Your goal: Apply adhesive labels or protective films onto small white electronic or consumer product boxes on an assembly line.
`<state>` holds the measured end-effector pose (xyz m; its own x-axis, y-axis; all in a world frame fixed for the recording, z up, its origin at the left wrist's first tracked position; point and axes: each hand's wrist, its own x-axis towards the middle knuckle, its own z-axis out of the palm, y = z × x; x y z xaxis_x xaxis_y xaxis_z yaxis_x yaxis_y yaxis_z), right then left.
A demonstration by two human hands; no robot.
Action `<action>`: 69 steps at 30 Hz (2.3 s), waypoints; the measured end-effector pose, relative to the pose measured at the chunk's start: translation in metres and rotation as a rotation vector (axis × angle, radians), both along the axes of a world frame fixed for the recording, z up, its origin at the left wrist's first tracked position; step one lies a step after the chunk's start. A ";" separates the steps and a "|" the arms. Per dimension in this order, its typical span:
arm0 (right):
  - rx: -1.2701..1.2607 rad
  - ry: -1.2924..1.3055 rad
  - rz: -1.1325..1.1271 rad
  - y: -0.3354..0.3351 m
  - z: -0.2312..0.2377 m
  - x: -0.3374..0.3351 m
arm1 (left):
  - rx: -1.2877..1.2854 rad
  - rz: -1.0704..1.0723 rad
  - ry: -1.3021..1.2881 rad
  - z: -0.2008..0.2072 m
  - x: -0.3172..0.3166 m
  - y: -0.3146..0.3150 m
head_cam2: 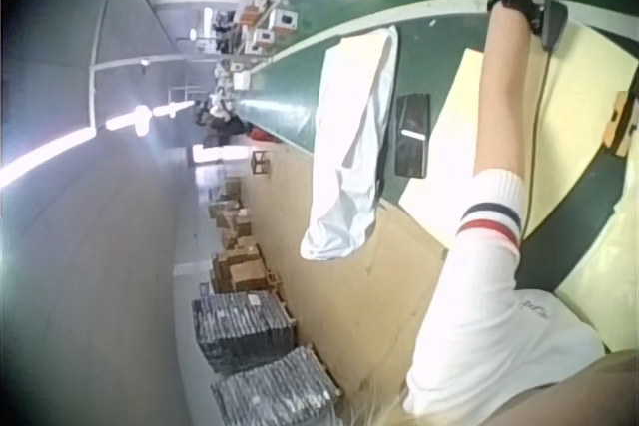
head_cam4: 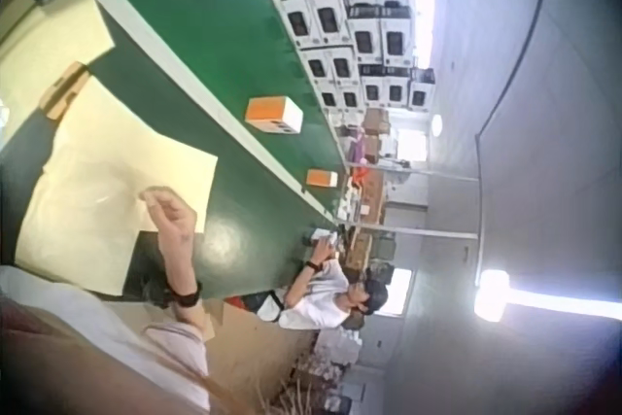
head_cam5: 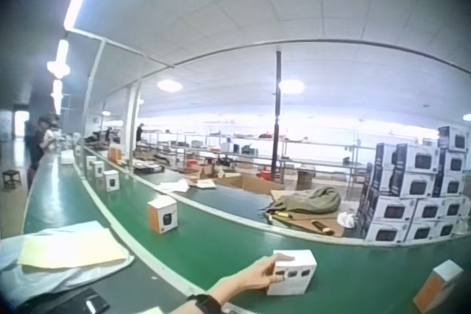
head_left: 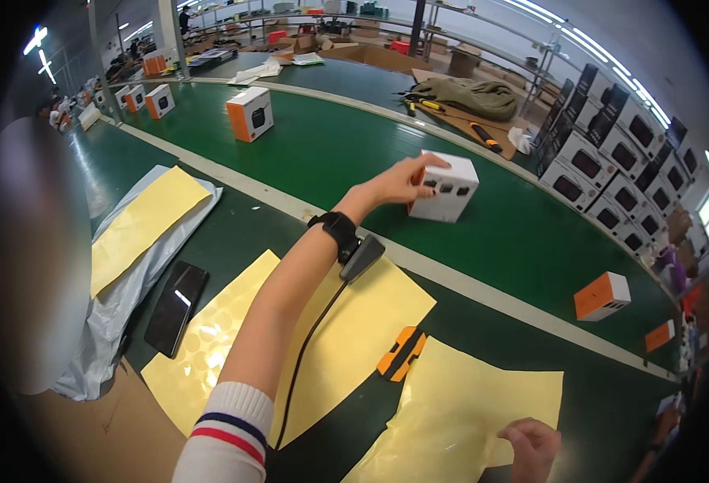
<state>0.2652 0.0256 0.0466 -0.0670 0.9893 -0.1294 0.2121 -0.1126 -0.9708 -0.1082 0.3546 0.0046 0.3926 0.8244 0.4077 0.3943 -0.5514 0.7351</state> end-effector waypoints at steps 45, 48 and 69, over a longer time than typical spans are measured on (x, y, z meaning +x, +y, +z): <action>1.541 -1.097 0.517 0.266 0.003 -0.052 | 0.050 -0.110 0.093 -0.010 0.101 -0.035; 1.598 -1.147 0.536 0.259 0.000 -0.047 | 0.049 -0.128 0.079 -0.005 0.105 -0.037; 1.214 -0.897 0.267 0.280 -0.010 -0.019 | -0.112 -0.152 0.031 0.007 0.131 -0.048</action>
<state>0.2463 0.3055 0.0367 -0.5978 0.4967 0.6292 0.6444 0.7647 0.0086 0.0231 0.3068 0.0117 0.5275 0.7940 0.3023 0.3359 -0.5217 0.7842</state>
